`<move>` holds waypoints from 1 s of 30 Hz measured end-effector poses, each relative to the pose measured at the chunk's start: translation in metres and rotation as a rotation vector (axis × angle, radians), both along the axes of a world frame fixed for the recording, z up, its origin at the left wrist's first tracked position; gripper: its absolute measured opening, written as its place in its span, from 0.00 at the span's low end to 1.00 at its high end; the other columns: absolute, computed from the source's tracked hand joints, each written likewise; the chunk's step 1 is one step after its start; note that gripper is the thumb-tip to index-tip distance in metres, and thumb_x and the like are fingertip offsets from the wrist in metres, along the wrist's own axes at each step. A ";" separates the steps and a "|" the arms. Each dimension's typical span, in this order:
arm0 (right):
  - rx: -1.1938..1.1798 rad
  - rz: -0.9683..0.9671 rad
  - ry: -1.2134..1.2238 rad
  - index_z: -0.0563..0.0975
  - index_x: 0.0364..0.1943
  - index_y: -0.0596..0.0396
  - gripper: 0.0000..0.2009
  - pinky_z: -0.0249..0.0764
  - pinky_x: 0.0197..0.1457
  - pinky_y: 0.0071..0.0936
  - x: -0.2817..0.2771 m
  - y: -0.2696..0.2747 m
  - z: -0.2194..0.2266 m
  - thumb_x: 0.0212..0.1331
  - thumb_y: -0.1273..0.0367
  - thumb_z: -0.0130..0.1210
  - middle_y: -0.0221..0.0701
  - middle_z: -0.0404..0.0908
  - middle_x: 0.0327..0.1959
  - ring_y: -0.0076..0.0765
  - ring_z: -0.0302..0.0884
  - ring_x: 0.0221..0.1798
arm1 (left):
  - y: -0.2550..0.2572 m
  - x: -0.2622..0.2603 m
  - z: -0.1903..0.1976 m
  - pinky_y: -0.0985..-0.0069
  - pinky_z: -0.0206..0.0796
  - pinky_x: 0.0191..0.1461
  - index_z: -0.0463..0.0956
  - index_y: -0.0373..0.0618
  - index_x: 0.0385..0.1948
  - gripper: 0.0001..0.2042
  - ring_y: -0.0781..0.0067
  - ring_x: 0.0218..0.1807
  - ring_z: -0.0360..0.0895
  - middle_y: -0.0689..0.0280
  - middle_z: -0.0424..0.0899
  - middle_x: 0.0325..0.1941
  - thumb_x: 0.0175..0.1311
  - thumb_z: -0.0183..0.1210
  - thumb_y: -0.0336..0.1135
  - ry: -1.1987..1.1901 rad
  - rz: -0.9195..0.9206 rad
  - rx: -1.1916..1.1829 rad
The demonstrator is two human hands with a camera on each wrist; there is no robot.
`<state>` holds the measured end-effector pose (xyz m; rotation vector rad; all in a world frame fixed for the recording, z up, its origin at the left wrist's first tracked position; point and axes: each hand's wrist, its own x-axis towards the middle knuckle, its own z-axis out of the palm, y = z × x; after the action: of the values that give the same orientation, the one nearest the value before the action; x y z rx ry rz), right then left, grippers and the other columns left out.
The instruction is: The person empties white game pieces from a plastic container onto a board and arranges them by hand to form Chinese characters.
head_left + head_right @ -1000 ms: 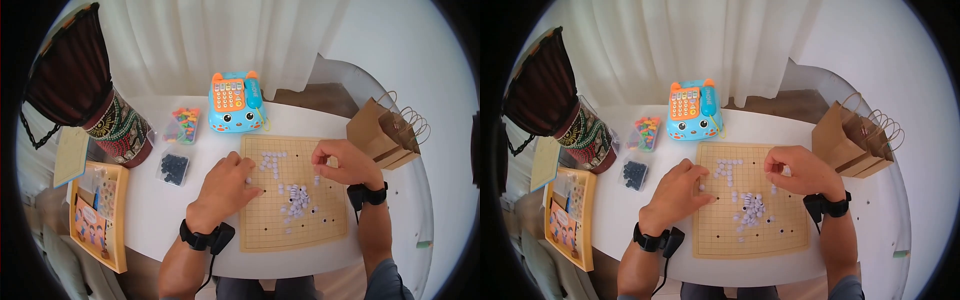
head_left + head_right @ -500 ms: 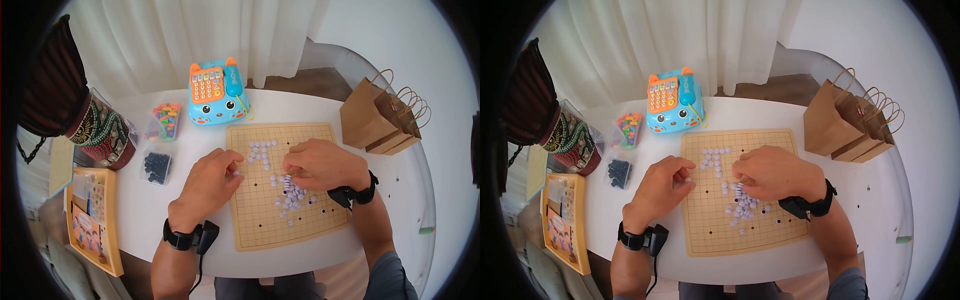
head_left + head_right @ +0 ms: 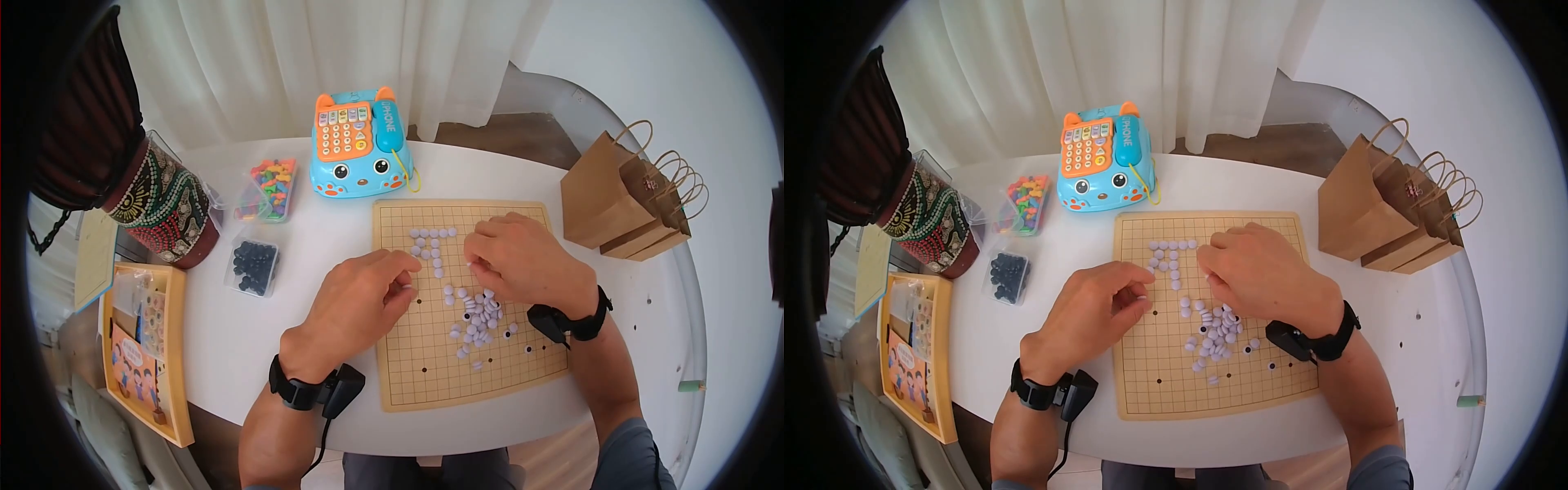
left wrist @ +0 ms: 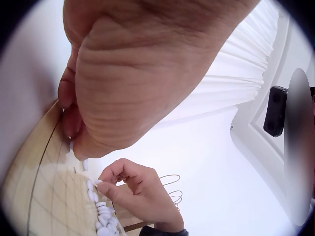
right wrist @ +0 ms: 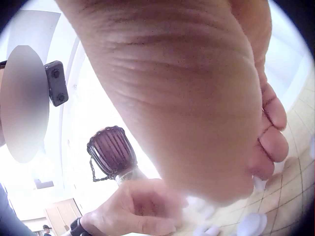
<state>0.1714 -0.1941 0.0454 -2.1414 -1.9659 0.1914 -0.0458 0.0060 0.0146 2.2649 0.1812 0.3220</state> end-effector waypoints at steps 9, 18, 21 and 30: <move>0.108 -0.031 -0.048 0.84 0.43 0.52 0.05 0.80 0.54 0.47 0.002 0.005 -0.010 0.74 0.68 0.66 0.35 0.86 0.38 0.51 0.86 0.45 | 0.001 0.000 -0.001 0.65 0.85 0.47 0.87 0.38 0.55 0.14 0.58 0.42 0.92 0.57 0.93 0.45 0.71 0.76 0.26 -0.023 -0.020 0.081; 0.155 -0.062 -0.015 0.84 0.40 0.54 0.07 0.82 0.54 0.47 0.003 0.007 -0.012 0.72 0.65 0.68 0.35 0.88 0.36 0.51 0.88 0.43 | 0.004 0.001 -0.004 0.64 0.84 0.46 0.88 0.38 0.52 0.12 0.59 0.40 0.92 0.57 0.92 0.42 0.71 0.76 0.27 -0.028 0.014 0.089; 0.157 -0.053 -0.029 0.84 0.40 0.53 0.07 0.82 0.53 0.47 0.002 0.007 -0.011 0.72 0.65 0.68 0.34 0.88 0.36 0.50 0.88 0.43 | 0.003 0.001 -0.003 0.65 0.84 0.45 0.88 0.39 0.52 0.12 0.59 0.39 0.91 0.58 0.92 0.41 0.71 0.75 0.27 -0.025 0.021 0.094; 0.175 -0.052 -0.030 0.85 0.40 0.51 0.05 0.80 0.53 0.43 0.003 0.008 -0.016 0.70 0.67 0.71 0.31 0.87 0.34 0.46 0.86 0.41 | 0.003 0.001 -0.002 0.66 0.83 0.44 0.86 0.39 0.46 0.09 0.61 0.38 0.91 0.59 0.92 0.40 0.69 0.75 0.26 -0.036 0.104 0.106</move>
<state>0.1741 -0.1866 0.0293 -2.0908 -1.8649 -0.0215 -0.0446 0.0091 0.0123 2.3576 0.2697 0.4361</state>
